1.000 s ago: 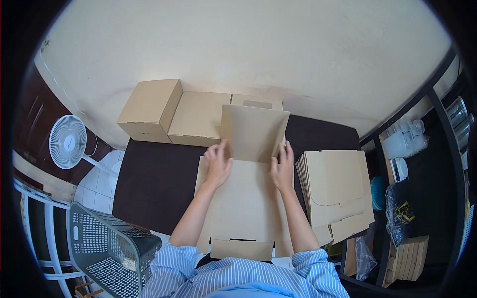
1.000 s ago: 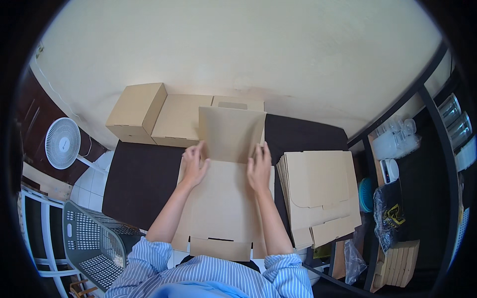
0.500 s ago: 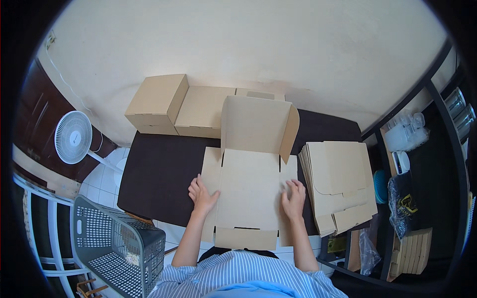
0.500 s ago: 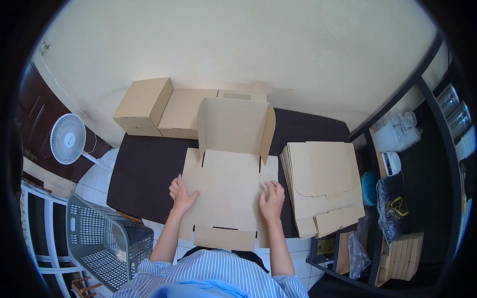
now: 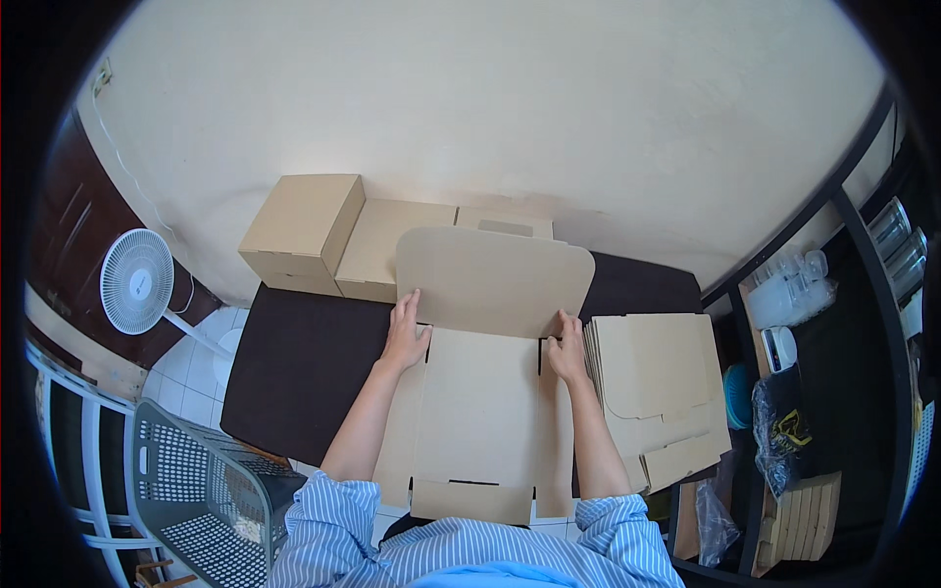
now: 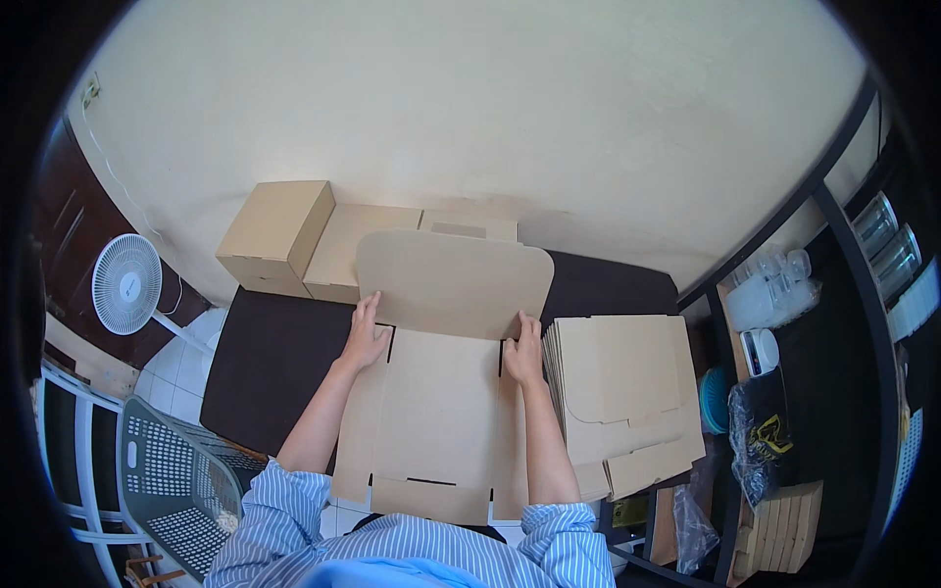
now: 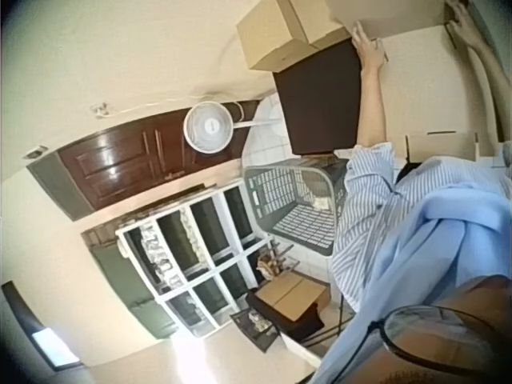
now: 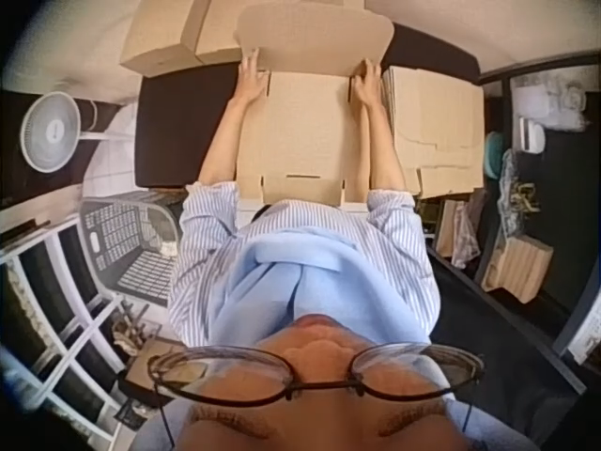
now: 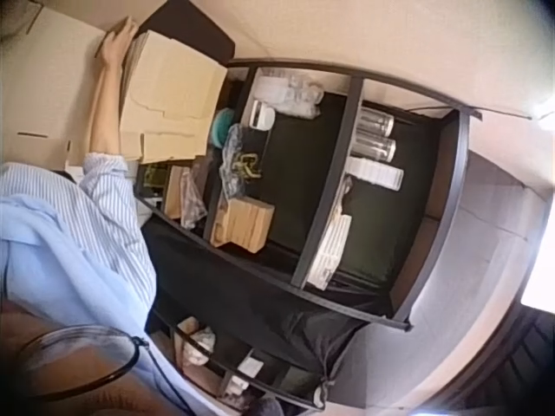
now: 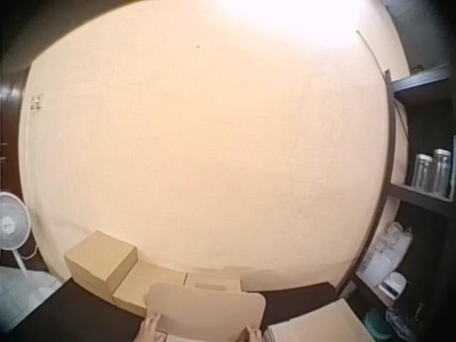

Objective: The recorder is folding and assembling several flat cardboard pieces into completed boxes.

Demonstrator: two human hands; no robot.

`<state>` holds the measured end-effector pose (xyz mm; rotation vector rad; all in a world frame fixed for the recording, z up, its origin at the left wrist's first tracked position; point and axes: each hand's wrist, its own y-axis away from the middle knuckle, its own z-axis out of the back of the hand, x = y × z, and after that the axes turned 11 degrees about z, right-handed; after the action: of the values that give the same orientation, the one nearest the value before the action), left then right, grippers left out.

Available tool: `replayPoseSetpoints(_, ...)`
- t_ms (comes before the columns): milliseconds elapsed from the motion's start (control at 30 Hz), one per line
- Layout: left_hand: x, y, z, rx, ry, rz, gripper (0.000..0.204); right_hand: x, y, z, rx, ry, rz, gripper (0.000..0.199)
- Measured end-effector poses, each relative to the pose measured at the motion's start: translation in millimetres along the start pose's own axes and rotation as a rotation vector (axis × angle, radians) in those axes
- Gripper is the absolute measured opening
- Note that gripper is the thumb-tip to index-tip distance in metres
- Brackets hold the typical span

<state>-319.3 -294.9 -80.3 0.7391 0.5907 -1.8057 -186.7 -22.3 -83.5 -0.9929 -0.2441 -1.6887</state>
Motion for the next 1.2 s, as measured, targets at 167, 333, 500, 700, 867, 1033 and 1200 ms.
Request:
replayPoseSetpoints(167,3,12,0,-0.014,0.059,-0.032,0.063,-9,10,12,0.016,0.020,0.045,0.045)
replayPoseSetpoints(333,13,20,1,0.169,-0.328,0.020,0.058,-19,14,27,0.319,0.311,0.076,0.052)
replayPoseSetpoints(500,10,-6,17,0.403,-0.661,-0.022,0.076,-8,-12,36,0.686,0.483,0.100,0.075)
replayPoseSetpoints(700,-17,-18,30,0.598,-0.838,-0.092,0.085,-13,-20,38,0.803,0.664,0.112,0.086)
replayPoseSetpoints(867,-5,-7,32,0.362,-0.841,-0.224,0.059,13,-9,42,0.700,0.763,0.306,0.054)
replayPoseSetpoints(1033,7,53,32,0.086,-0.520,-0.381,0.033,27,59,47,0.513,0.588,0.245,0.026)
replayPoseSetpoints(1200,3,122,23,0.190,-0.528,-0.167,0.056,17,127,37,0.334,0.475,0.278,0.063)
